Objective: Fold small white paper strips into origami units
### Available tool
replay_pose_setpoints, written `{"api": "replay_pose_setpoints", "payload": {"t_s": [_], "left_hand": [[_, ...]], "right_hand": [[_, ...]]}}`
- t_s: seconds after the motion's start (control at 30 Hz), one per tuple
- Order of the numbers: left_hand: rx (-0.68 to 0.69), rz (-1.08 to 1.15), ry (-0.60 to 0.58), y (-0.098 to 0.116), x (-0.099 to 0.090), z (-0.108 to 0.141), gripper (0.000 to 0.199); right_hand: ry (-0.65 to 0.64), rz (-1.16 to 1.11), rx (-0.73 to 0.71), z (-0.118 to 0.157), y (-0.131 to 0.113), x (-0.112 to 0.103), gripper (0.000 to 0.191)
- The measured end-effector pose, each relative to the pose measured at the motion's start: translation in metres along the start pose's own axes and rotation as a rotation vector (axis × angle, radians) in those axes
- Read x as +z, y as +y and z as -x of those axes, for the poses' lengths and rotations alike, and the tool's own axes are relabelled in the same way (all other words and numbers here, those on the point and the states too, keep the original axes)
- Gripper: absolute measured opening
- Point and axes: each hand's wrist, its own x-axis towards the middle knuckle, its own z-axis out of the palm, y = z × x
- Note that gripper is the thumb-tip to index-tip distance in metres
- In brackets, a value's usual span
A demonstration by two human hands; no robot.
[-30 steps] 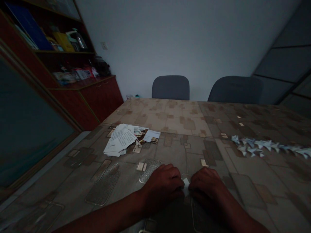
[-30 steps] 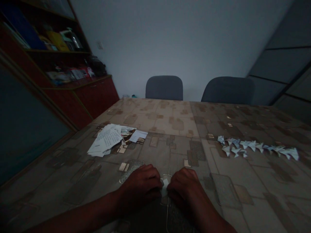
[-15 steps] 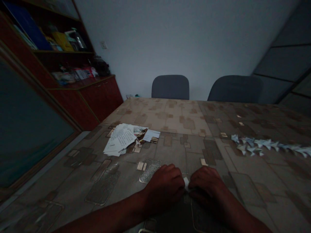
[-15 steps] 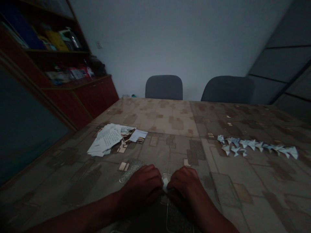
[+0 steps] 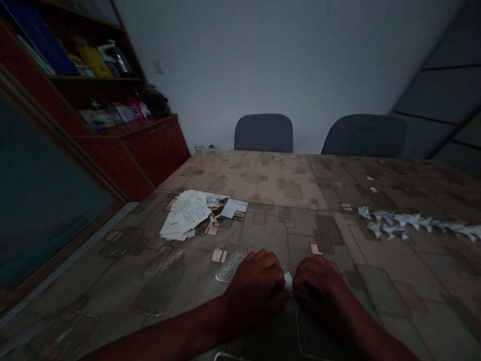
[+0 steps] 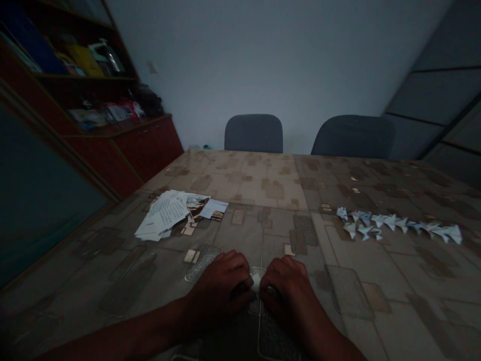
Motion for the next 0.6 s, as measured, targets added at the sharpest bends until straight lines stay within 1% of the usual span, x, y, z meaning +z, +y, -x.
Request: {"api": "replay_pose_setpoints", "payload": {"t_s": [0.2, 0.33, 0.43, 0.6], "left_hand": [[-0.084, 0.046, 0.044, 0.001, 0.004, -0.002, 0.010], [-0.110, 0.090, 0.067, 0.001, 0.006, -0.003, 0.014], [-0.135, 0.113, 0.075, 0.002, 0.006, -0.003, 0.015], [-0.161, 0.098, 0.058, 0.003, 0.006, -0.004, 0.013]], "right_hand": [[-0.015, 0.016, 0.031, 0.000, -0.002, 0.000, 0.017], [-0.005, 0.047, 0.040, 0.000, -0.004, 0.001, 0.017], [0.020, 0.080, 0.035, 0.000, -0.005, 0.005, 0.017], [0.068, 0.170, 0.080, 0.001, -0.005, 0.010, 0.011]]}}
